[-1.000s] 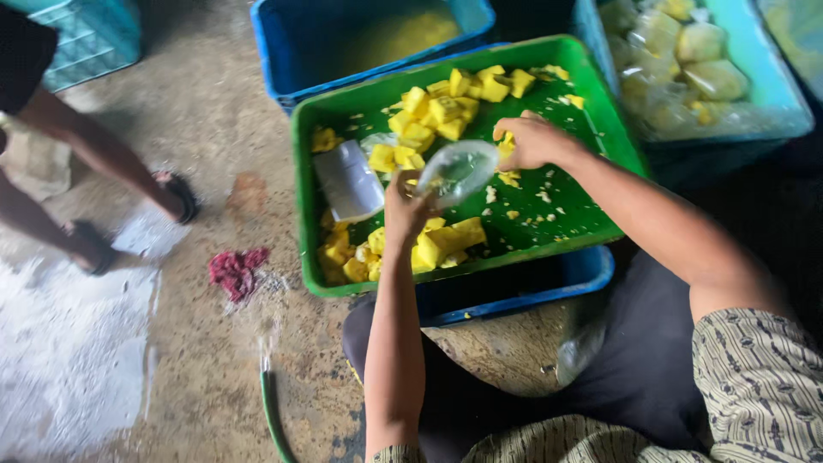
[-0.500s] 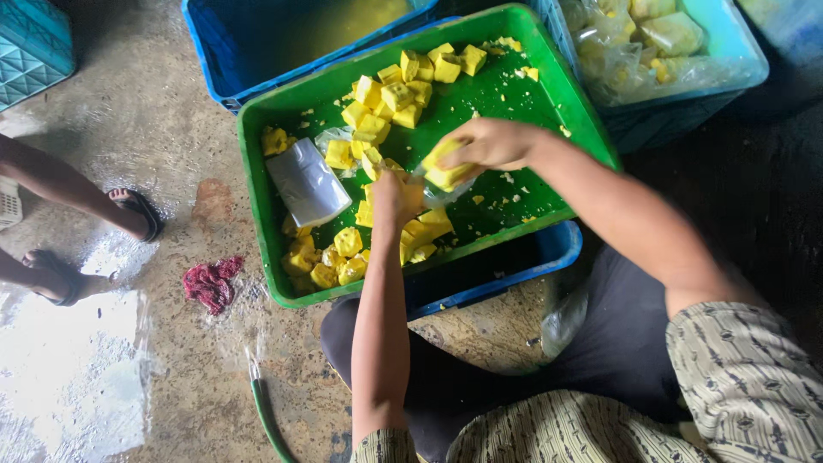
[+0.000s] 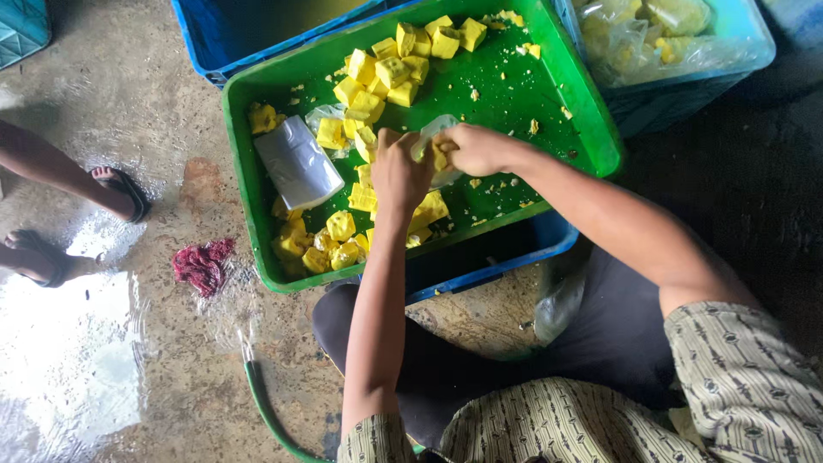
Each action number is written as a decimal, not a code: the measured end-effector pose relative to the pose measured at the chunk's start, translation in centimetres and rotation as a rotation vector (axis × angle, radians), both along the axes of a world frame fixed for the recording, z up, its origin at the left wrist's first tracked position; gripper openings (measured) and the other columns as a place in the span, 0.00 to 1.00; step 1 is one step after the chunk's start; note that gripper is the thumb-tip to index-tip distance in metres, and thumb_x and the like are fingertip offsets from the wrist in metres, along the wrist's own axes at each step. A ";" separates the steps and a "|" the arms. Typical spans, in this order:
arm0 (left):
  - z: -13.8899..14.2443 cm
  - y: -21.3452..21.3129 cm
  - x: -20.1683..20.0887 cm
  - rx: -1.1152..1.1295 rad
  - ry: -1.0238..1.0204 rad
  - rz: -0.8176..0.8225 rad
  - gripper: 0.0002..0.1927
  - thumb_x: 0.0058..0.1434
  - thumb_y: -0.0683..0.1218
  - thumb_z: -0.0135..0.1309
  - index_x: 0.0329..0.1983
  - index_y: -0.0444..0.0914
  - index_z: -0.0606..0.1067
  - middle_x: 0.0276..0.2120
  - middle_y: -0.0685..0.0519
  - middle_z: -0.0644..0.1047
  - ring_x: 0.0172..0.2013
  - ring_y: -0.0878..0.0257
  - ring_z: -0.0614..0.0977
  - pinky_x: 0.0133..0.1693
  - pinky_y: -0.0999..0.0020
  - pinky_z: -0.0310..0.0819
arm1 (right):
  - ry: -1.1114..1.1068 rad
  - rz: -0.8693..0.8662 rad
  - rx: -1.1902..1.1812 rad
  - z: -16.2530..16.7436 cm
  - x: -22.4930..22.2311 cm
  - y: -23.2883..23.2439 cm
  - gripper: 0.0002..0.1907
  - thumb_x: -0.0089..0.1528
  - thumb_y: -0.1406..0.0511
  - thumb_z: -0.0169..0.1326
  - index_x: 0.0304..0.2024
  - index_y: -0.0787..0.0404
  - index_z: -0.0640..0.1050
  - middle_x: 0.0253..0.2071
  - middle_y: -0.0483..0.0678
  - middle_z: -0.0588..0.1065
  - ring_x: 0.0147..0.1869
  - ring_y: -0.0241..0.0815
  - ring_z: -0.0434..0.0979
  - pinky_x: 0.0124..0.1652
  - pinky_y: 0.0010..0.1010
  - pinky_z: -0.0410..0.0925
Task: The person sits on the floor in front of a green tray filled with yellow tofu blocks. They pick up plastic bags, place tofu pieces into the bags one at a time, and set filled bags into nearby blue crates.
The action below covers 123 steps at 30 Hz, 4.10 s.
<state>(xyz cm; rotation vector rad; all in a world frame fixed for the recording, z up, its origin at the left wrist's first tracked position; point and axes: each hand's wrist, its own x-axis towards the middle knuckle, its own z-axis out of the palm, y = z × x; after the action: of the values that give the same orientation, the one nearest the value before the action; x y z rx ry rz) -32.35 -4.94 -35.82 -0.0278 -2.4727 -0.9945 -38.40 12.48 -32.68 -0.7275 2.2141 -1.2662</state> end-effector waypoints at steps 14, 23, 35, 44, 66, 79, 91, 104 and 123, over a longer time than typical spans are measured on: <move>-3.5 -0.8 -2.6 -0.060 -0.149 -0.202 0.19 0.54 0.50 0.64 0.42 0.34 0.75 0.41 0.36 0.78 0.44 0.38 0.79 0.43 0.48 0.74 | 0.555 0.111 0.447 -2.4 6.9 -0.4 0.20 0.62 0.55 0.62 0.41 0.67 0.78 0.42 0.61 0.78 0.52 0.61 0.78 0.53 0.48 0.70; 0.2 -0.4 -2.4 -0.049 -0.135 -0.285 0.24 0.46 0.57 0.67 0.36 0.35 0.77 0.35 0.38 0.81 0.41 0.40 0.81 0.45 0.49 0.75 | 0.312 0.136 0.216 -3.0 3.8 1.0 0.29 0.43 0.60 0.73 0.45 0.63 0.81 0.43 0.53 0.80 0.46 0.45 0.80 0.48 0.37 0.72; 2.7 2.4 -2.7 -0.033 -0.112 -0.070 0.23 0.50 0.54 0.60 0.44 0.36 0.78 0.39 0.34 0.80 0.42 0.37 0.81 0.44 0.45 0.76 | -0.506 -0.162 -0.466 0.6 -1.3 4.0 0.14 0.61 0.69 0.56 0.49 0.62 0.74 0.45 0.49 0.79 0.49 0.43 0.81 0.46 0.40 0.76; 3.0 2.1 -2.8 0.471 -0.418 -0.073 0.22 0.61 0.49 0.54 0.56 0.34 0.75 0.42 0.39 0.83 0.42 0.49 0.86 0.43 0.59 0.79 | 0.353 -0.259 0.184 1.2 2.3 1.1 0.27 0.64 0.69 0.51 0.66 0.62 0.65 0.61 0.62 0.71 0.62 0.54 0.73 0.59 0.40 0.67; 0.3 3.2 -3.9 0.087 -0.459 -0.204 0.22 0.59 0.57 0.58 0.37 0.32 0.83 0.29 0.37 0.82 0.33 0.48 0.88 0.38 0.55 0.82 | 0.522 -0.368 0.020 3.8 2.0 2.8 0.20 0.58 0.63 0.67 0.47 0.69 0.77 0.33 0.51 0.75 0.32 0.40 0.73 0.28 0.32 0.66; 0.9 -2.6 -2.4 1.674 -0.282 -0.525 0.30 0.69 0.60 0.47 0.66 0.38 0.67 0.52 0.50 0.78 0.49 0.56 0.82 0.48 0.56 0.79 | 0.213 0.359 -0.718 14.4 -0.4 -4.1 0.32 0.55 0.70 0.59 0.61 0.58 0.66 0.60 0.39 0.68 0.63 0.32 0.70 0.62 0.25 0.67; 1.6 -17.9 3.1 1.850 0.705 -0.222 0.27 0.71 0.61 0.43 0.55 0.34 0.73 0.41 0.42 0.80 0.36 0.53 0.83 0.38 0.58 0.82 | 0.359 0.049 0.611 1.1 6.2 -9.8 0.27 0.61 0.43 0.57 0.44 0.59 0.82 0.44 0.55 0.80 0.49 0.56 0.80 0.48 0.46 0.71; 1.1 -20.3 2.8 1.904 0.755 -0.177 0.19 0.70 0.56 0.40 0.51 0.37 0.72 0.37 0.47 0.78 0.34 0.52 0.83 0.37 0.53 0.82 | 0.077 -0.130 0.109 1.6 -3.0 -5.3 0.26 0.58 0.63 0.64 0.57 0.63 0.77 0.49 0.50 0.79 0.50 0.42 0.83 0.48 0.31 0.77; 3.5 -18.9 2.6 1.930 0.755 -0.214 0.16 0.72 0.53 0.39 0.51 0.38 0.71 0.40 0.50 0.77 0.38 0.55 0.81 0.40 0.57 0.81 | 0.494 0.290 0.720 6.6 1.3 -17.3 0.44 0.46 0.64 0.70 0.64 0.49 0.67 0.55 0.58 0.66 0.63 0.60 0.66 0.59 0.44 0.64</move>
<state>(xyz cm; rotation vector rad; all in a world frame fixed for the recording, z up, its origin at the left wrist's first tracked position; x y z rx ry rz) -29.74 -23.88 -32.34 -0.0252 -0.2309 -2.3572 -37.13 -4.79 -26.07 -1.0678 2.5617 -0.1027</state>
